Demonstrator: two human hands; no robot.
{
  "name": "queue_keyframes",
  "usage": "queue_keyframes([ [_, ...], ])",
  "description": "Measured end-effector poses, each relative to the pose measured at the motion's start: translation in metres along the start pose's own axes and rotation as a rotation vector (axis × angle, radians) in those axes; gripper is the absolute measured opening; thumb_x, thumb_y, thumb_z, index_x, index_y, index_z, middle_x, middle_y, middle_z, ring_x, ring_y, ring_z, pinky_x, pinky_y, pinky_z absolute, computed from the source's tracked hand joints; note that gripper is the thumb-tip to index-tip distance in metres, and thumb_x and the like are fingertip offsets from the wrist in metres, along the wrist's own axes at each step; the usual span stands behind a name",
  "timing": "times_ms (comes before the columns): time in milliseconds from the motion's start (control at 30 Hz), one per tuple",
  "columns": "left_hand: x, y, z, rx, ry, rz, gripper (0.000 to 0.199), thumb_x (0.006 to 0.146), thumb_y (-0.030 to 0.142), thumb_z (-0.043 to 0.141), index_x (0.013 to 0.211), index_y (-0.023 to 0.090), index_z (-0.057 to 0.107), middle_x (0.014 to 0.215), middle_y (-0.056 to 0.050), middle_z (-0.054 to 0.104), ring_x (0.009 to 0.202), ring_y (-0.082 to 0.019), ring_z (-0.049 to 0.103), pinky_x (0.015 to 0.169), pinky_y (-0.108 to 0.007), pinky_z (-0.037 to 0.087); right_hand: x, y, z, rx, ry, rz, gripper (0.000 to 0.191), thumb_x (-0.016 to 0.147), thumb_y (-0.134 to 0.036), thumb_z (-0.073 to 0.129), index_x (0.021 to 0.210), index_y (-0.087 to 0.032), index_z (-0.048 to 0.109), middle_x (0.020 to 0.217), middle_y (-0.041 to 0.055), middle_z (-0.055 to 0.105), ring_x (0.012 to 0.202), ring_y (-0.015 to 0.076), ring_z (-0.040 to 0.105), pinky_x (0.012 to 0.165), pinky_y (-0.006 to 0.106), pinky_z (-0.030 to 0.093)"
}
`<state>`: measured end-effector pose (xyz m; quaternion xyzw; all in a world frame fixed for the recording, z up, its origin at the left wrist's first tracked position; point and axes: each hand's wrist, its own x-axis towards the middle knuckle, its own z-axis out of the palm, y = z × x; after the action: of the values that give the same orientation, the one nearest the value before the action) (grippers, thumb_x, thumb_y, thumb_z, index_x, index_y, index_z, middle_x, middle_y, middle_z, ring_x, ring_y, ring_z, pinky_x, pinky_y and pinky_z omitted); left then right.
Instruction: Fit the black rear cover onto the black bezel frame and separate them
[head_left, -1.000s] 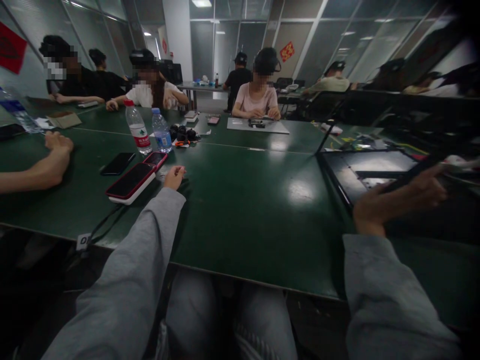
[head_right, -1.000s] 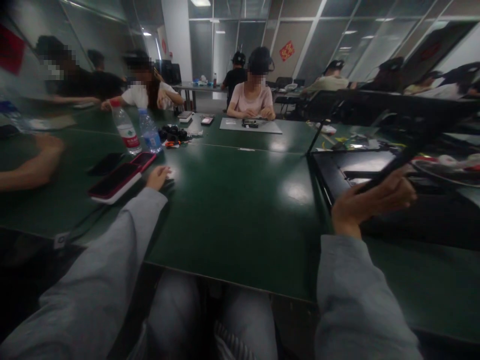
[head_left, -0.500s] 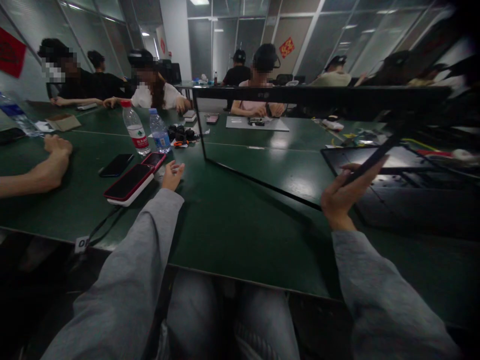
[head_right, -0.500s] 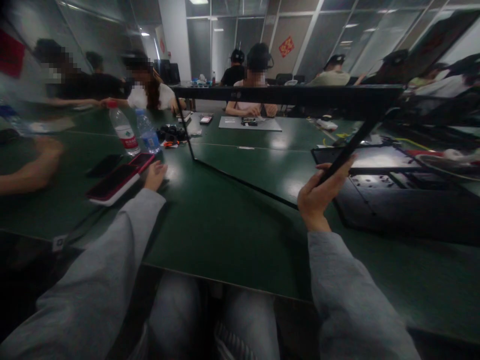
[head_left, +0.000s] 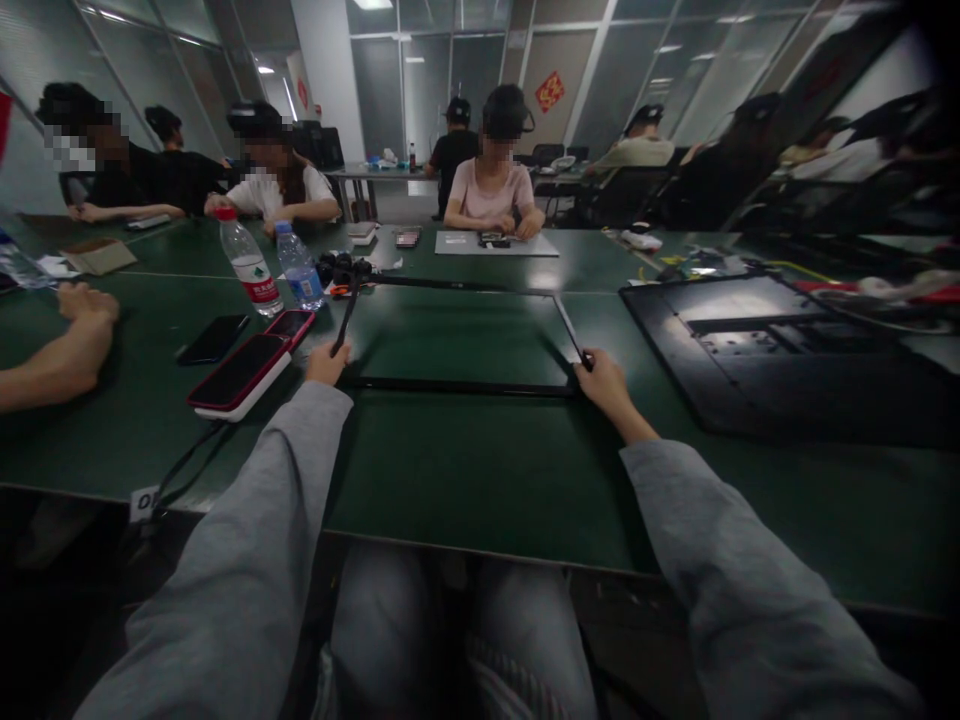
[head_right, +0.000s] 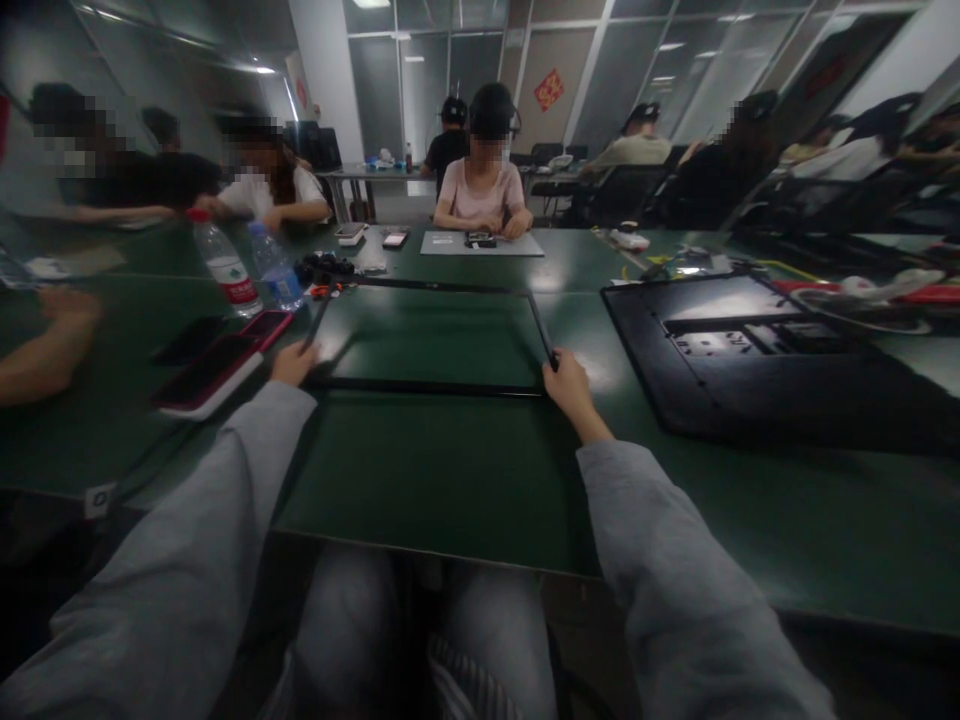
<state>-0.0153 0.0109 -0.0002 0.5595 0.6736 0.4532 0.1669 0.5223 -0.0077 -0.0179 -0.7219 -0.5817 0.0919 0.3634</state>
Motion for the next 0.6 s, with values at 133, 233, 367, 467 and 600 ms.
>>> queue_keyframes([
  [133,0.0,0.001,0.0,0.0,-0.009,-0.022,0.018,0.08,0.036,0.063,0.074,0.02,0.07,0.065,-0.003,0.066,0.078,-0.025,0.066,0.083,-0.036,0.05,0.003,0.006,0.0,0.029,0.002,0.021,0.05,0.082,-0.033,0.058,0.128,-0.014,0.061,0.108,0.0163,0.07,0.104,0.0331,0.066,0.102,0.051,0.049],
  [233,-0.004,0.004,0.0,0.017,0.002,-0.012,0.019,0.08,0.034,0.065,0.087,0.019,0.075,0.076,-0.006,0.072,0.086,-0.027,0.068,0.087,-0.038,0.05,0.004,0.008,0.0,0.068,0.045,-0.005,0.046,0.08,-0.033,0.057,0.123,-0.017,0.064,0.103,0.0137,0.07,0.101,0.0321,0.065,0.1,0.051,0.051],
  [367,-0.009,0.006,0.0,0.199,0.006,0.011,0.024,0.085,0.037,0.062,0.089,0.02,0.078,0.091,-0.01,0.074,0.098,-0.032,0.067,0.093,-0.042,0.049,0.008,0.013,0.002,0.017,0.066,-0.077,0.04,0.079,-0.03,0.055,0.114,-0.015,0.068,0.107,0.0176,0.068,0.107,0.0327,0.06,0.103,0.052,0.047],
  [467,-0.01,0.007,0.001,0.344,0.007,0.039,0.028,0.089,0.038,0.058,0.096,0.021,0.08,0.099,-0.011,0.073,0.104,-0.03,0.066,0.097,-0.039,0.049,0.011,0.018,0.005,-0.075,0.107,-0.111,0.039,0.079,-0.028,0.054,0.111,-0.013,0.07,0.104,0.0182,0.066,0.109,0.0339,0.057,0.107,0.056,0.041],
  [600,-0.011,0.007,0.003,0.522,-0.053,0.021,0.035,0.093,0.039,0.054,0.108,0.02,0.079,0.119,-0.012,0.067,0.117,-0.027,0.062,0.103,-0.035,0.048,0.012,0.025,0.01,-0.145,0.134,-0.103,0.038,0.08,-0.027,0.054,0.111,-0.012,0.072,0.1,0.017,0.063,0.109,0.0342,0.054,0.106,0.056,0.039],
])
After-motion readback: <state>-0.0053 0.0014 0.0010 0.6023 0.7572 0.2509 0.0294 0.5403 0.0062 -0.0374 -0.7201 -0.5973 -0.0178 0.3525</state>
